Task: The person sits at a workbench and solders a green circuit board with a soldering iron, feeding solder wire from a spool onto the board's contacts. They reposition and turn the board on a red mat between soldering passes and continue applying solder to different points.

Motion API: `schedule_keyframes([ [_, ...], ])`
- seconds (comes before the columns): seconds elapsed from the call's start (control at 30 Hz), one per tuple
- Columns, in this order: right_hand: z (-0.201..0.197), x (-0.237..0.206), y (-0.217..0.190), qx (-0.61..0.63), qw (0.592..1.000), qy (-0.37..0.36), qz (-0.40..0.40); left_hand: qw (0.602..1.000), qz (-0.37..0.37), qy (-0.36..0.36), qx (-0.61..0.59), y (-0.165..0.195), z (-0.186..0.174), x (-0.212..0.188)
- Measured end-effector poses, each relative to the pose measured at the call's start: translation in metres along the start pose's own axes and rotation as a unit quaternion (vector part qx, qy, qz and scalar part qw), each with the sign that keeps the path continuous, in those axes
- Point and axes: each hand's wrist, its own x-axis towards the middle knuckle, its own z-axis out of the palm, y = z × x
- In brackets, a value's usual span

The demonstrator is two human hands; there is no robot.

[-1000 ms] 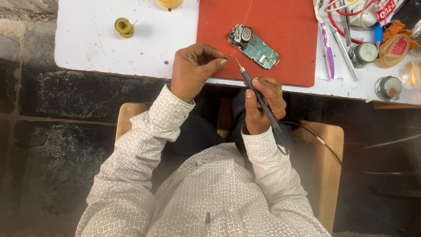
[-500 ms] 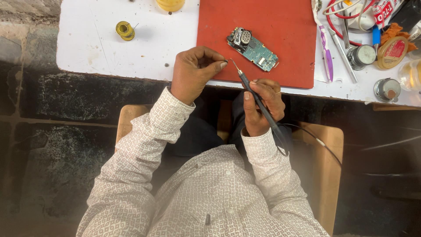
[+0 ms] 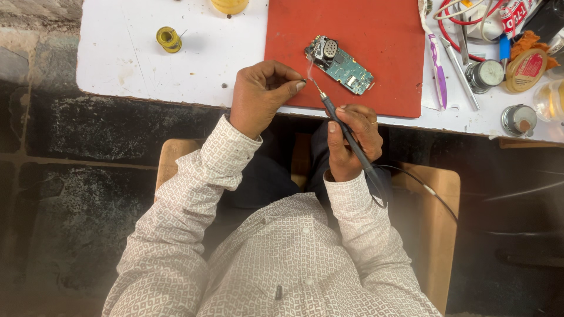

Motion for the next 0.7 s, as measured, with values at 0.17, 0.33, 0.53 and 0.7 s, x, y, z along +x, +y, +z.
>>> schedule_keyframes([
  [0.17, 0.0003, 0.0006, -0.0001, 0.047, 0.998, 0.016, 0.027, 1.000, 0.000, 0.001, -0.005, -0.0014, -0.0001, 0.0009],
  [0.33, 0.0000, -0.0003, -0.0008, 0.047, 0.998, 0.015, 0.034, 0.999, 0.000, -0.005, -0.037, -0.0036, -0.0007, 0.0005],
  [0.53, -0.0006, -0.0011, -0.0006, 0.010, 1.000, 0.006, 0.026, 1.000, -0.001, 0.000, -0.006, -0.0034, -0.0010, 0.0008],
  [0.7, 0.0016, -0.0001, -0.0025, 0.083, 0.995, 0.035, 0.039, 0.999, -0.015, -0.001, -0.034, -0.0014, -0.0018, 0.0006],
])
